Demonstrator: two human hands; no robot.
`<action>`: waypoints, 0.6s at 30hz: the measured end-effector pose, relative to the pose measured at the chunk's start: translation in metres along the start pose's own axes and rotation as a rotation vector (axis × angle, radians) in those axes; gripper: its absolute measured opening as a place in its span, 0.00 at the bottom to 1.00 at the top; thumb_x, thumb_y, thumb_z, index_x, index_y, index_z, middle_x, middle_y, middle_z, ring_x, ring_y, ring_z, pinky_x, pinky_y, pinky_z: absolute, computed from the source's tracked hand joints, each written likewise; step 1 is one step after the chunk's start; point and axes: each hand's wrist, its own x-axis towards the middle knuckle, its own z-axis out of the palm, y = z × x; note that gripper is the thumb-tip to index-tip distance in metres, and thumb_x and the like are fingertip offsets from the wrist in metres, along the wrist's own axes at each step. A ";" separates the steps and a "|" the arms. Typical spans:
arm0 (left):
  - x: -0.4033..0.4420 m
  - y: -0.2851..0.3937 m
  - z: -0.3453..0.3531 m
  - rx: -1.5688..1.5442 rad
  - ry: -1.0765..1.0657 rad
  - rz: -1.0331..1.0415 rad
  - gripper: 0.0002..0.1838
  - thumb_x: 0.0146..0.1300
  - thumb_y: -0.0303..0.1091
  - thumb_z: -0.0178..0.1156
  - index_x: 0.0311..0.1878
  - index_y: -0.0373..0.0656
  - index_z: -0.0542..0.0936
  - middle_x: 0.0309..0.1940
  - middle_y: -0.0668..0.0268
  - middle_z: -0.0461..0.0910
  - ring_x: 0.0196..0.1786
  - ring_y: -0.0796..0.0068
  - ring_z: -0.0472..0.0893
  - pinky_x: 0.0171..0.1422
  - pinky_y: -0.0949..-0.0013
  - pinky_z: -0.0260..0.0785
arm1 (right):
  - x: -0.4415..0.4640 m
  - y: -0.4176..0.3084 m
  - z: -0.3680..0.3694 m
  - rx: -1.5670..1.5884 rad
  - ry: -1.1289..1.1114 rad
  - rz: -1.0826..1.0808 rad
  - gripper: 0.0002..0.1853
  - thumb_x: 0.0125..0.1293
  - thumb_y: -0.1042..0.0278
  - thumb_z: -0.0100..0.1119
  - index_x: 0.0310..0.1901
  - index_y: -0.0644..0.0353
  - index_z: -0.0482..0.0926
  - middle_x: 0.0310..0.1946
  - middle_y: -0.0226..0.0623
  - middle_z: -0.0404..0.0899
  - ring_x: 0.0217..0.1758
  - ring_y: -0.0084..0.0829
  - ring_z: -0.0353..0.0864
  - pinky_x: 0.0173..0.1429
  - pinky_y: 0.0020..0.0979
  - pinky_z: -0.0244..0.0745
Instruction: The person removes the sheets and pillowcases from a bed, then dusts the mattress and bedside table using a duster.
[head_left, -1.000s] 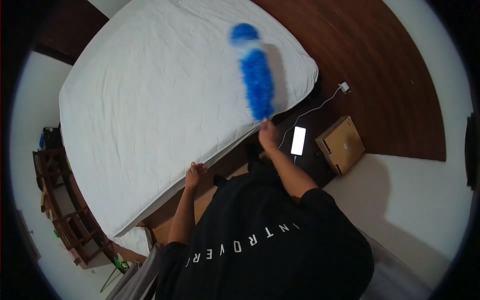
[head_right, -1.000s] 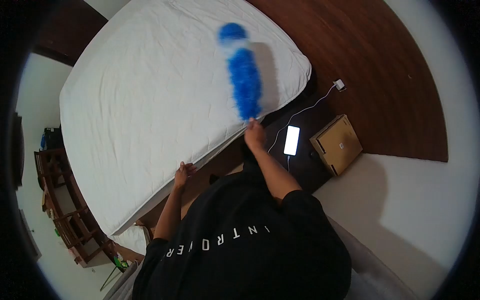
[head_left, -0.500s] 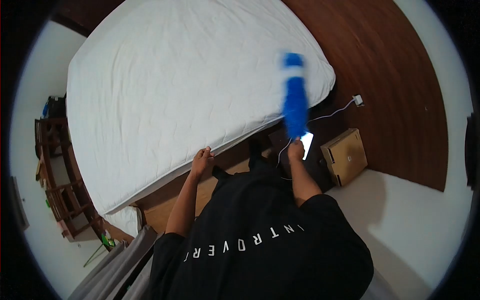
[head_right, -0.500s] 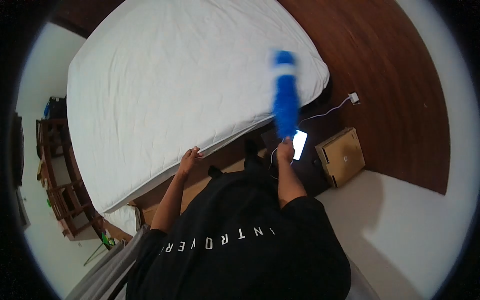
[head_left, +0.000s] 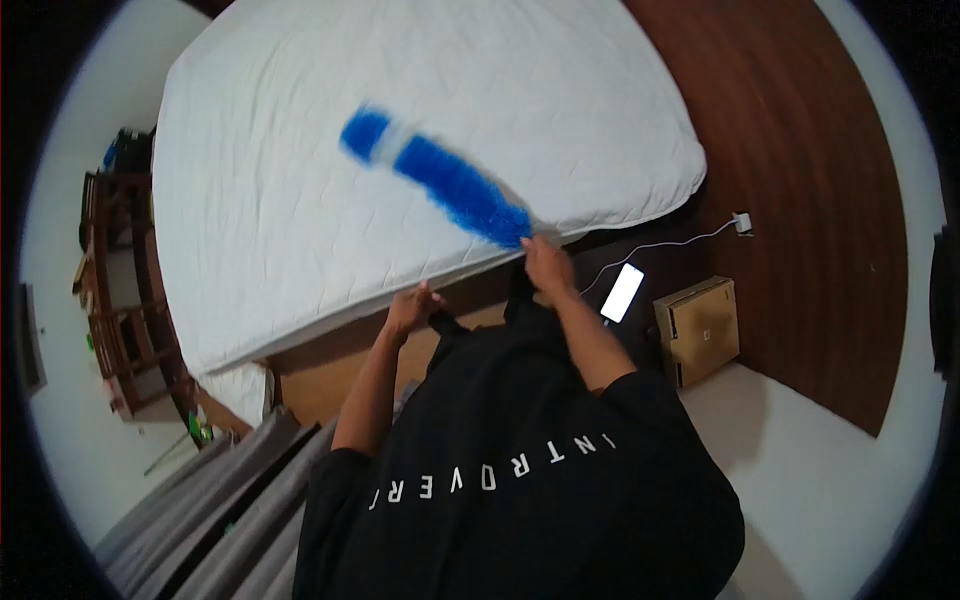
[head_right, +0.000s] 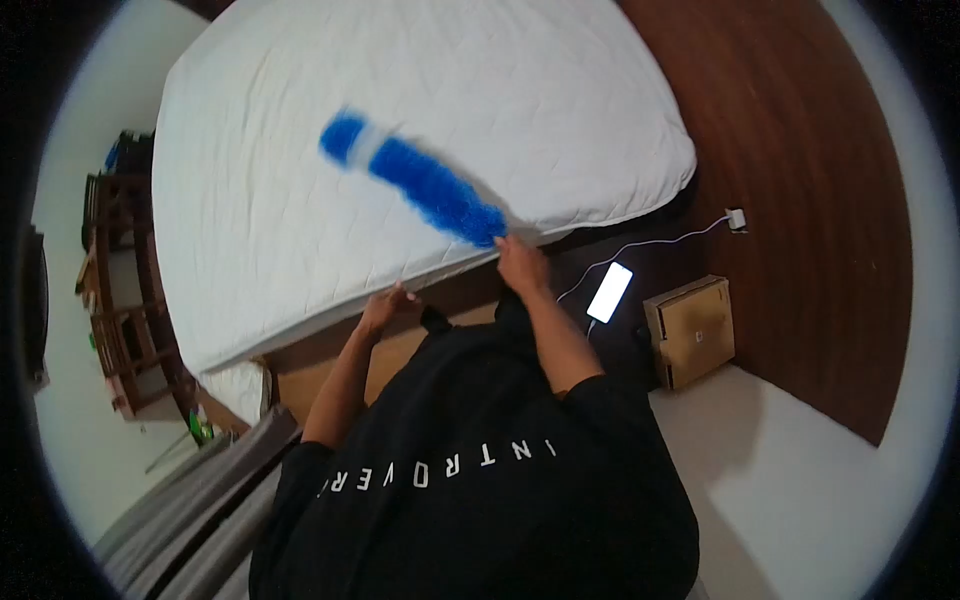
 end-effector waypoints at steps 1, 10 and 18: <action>-0.004 0.004 0.001 0.033 -0.004 0.009 0.30 0.58 0.59 0.48 0.31 0.36 0.79 0.27 0.62 0.79 0.35 0.75 0.77 0.41 0.73 0.67 | -0.003 0.009 -0.006 -0.199 -0.143 -0.028 0.16 0.63 0.55 0.39 0.36 0.59 0.72 0.31 0.51 0.76 0.38 0.52 0.75 0.42 0.48 0.68; -0.036 -0.005 0.010 -0.081 0.173 -0.106 0.20 0.62 0.36 0.50 0.52 0.31 0.69 0.39 0.60 0.78 0.43 0.76 0.76 0.49 0.75 0.65 | 0.039 0.110 -0.040 0.176 0.380 0.557 0.25 0.66 0.53 0.33 0.42 0.70 0.72 0.39 0.55 0.74 0.44 0.55 0.72 0.50 0.45 0.64; -0.034 -0.068 0.031 -0.161 0.181 -0.149 0.17 0.61 0.44 0.51 0.47 0.42 0.73 0.39 0.68 0.78 0.42 0.79 0.75 0.41 0.74 0.64 | 0.061 0.062 0.042 0.049 -0.143 -0.022 0.19 0.64 0.56 0.35 0.41 0.63 0.72 0.43 0.55 0.71 0.47 0.52 0.70 0.49 0.45 0.64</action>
